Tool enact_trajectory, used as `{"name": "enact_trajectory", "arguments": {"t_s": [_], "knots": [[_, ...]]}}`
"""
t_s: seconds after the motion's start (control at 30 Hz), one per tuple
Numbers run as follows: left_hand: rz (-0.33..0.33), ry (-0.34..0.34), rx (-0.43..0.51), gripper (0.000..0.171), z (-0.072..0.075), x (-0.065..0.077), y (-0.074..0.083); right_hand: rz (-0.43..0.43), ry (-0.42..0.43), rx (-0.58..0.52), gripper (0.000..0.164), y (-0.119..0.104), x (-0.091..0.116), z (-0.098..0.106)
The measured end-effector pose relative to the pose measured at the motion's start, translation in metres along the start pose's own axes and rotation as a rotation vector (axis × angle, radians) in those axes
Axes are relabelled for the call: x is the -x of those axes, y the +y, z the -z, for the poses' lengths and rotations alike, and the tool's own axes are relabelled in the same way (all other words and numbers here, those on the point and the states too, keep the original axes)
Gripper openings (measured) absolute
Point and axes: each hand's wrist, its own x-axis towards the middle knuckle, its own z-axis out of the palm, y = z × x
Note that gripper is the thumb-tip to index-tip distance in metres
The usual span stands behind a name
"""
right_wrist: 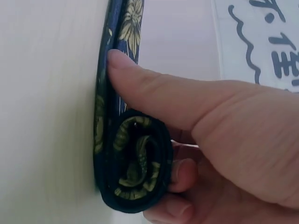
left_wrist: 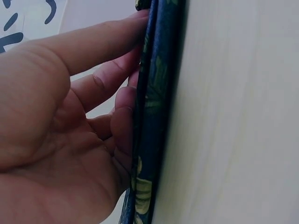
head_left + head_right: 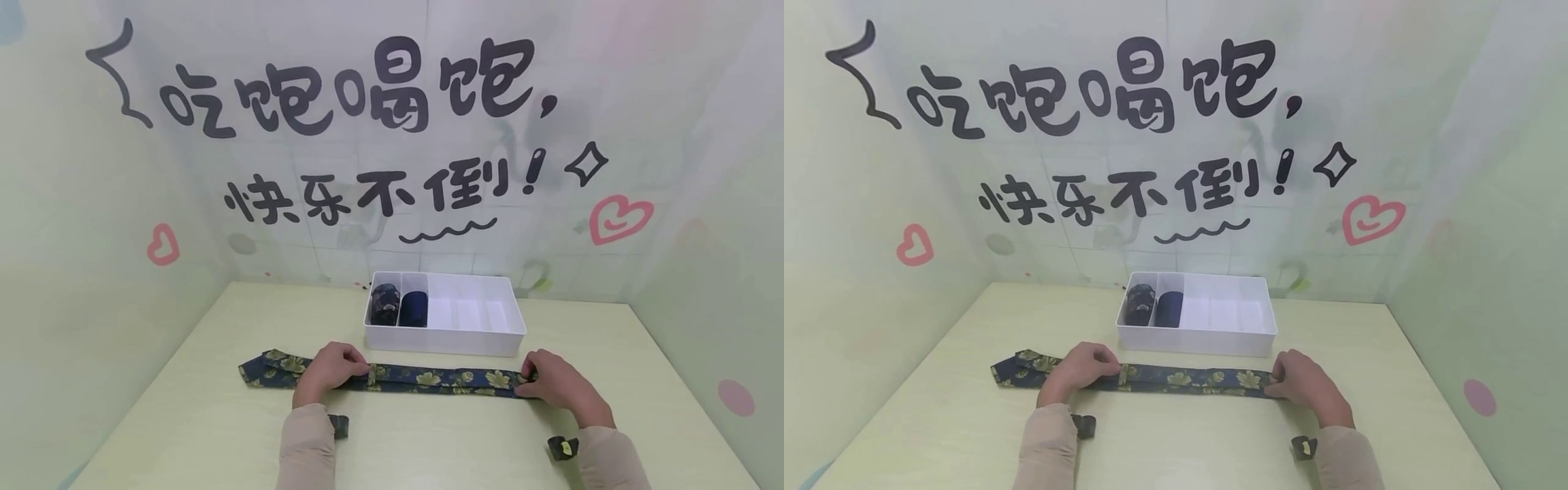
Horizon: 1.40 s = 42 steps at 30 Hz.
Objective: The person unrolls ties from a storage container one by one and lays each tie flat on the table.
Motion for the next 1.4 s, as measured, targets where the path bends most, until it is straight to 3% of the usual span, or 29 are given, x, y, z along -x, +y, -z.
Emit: {"name": "enact_trajectory", "arguments": {"t_s": [0.33,0.53,0.87,1.1,1.4], "knots": [[0.003,0.001,-0.006,0.007,-0.001,-0.001,-0.001,0.01,-0.024,-0.082,0.016,0.014,0.001,0.008],[0.0,0.001,-0.004,0.007,-0.001,-0.001,-0.001,0.006,-0.038,-0.123,0.017,0.024,0.006,0.019],[-0.009,0.002,0.001,0.006,-0.001,-0.001,0.0,-0.025,-0.009,-0.091,0.02,0.048,0.016,0.04],[-0.007,0.001,0.002,0.006,-0.001,-0.001,0.001,-0.128,-0.022,-0.111,0.023,0.068,0.018,0.037],[-0.013,0.002,0.003,0.006,0.0,-0.001,0.001,-0.108,-0.007,-0.086,0.02,0.069,0.016,0.036]]}}
